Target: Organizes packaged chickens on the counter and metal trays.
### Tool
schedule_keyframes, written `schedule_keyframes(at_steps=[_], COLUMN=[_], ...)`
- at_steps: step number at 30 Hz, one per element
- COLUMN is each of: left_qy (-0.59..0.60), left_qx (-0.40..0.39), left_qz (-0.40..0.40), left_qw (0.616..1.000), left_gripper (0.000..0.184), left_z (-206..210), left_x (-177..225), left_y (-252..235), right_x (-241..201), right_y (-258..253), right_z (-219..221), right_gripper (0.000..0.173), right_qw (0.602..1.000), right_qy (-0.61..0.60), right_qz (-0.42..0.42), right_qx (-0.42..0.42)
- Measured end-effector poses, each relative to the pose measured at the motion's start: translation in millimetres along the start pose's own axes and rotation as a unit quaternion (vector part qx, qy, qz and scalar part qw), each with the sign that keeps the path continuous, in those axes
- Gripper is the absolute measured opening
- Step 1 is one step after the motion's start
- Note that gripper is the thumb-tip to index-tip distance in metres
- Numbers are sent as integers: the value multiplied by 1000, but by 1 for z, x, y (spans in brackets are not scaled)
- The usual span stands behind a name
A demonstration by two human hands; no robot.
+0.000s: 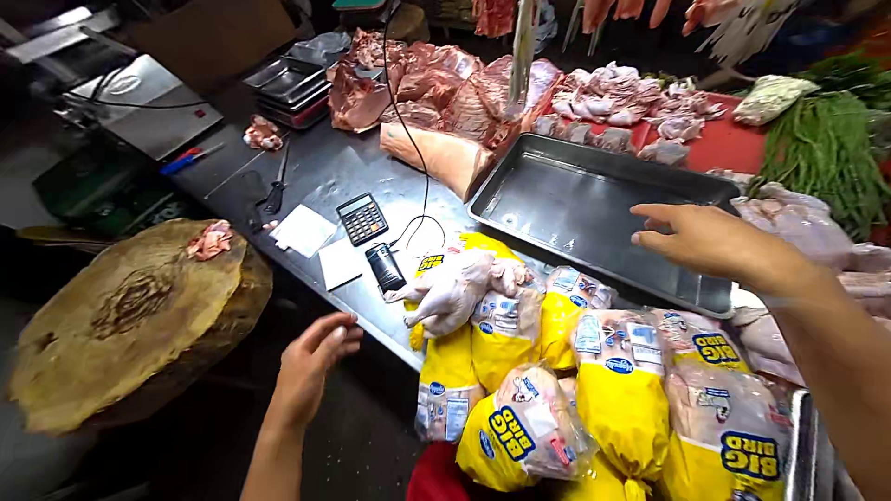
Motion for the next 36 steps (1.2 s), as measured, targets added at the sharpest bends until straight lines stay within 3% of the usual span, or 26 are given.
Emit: schedule_keyframes(at_steps=[3, 5, 7, 9, 11, 14, 16, 17, 19, 21, 23, 25, 27, 31, 36], left_qy=[65, 77, 61, 42, 40, 70, 88, 86, 45, -36, -114, -169, -196, -146, -171], left_qx=[73, 84, 65, 13, -64, -200, -296, -342, -422, -489, -537, -557, -556, -523, -482], left_qz=[-84, -133, -160, -163, -142, -88, -43, -15, 33, 36, 12, 13, 7, -22, 30], left_qw=[992, 984, 983, 986, 987, 973, 950, 936, 905, 871, 836, 813, 808, 839, 859], left_gripper=[31, 28, 26, 28, 29, 26, 25, 26, 32, 43, 56, 65, 69, 62, 61], left_z=[-11, -10, -3, 11, 26, 51, 69, 80, 105, 131, 155, 173, 180, 178, 167], left_x=[-50, -76, -92, -99, -98, -88, -81, -77, -67, -57, -53, -49, -46, -33, 4], left_y=[62, 79, 81, 77, 73, 62, 58, 53, 35, 20, 10, 3, 2, 7, 25], right_x=[-34, -46, -50, -49, -53, -77, -100, -113, -132, -144, -153, -157, -160, -166, -168], right_y=[31, 66, 108, 151, 186, 211, 213, 209, 189, 164, 145, 140, 147, 178, 189], right_z=[25, 46, 74, 114, 170, 270, 338, 367, 409, 437, 447, 443, 438, 414, 364], right_gripper=[52, 52, 54, 52, 38, 30, 48, 63, 97, 116, 118, 118, 116, 111, 122], right_qw=[998, 993, 976, 927, 870, 845, 824, 809, 771, 713, 621, 585, 594, 649, 650], right_qy=[-6, -47, -143, -310, -463, -531, -529, -543, -596, -648, -709, -726, -716, -668, -661], right_qz=[-54, -111, -164, -202, -158, 58, 197, 224, 208, 156, 114, 101, 108, 97, 44], right_qx=[-24, -11, 28, 57, 65, 2, -47, -22, 84, 217, 315, 349, 350, 350, 371])
Point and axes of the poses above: each hand's wrist, its own y-axis away from the middle knuckle, its own z-axis out of the palm, x = y × z, the point moved 3 cm from there along -y, towards the middle knuckle, and after that the axes turned 12 degrees about -x, right-handed, at the moved point
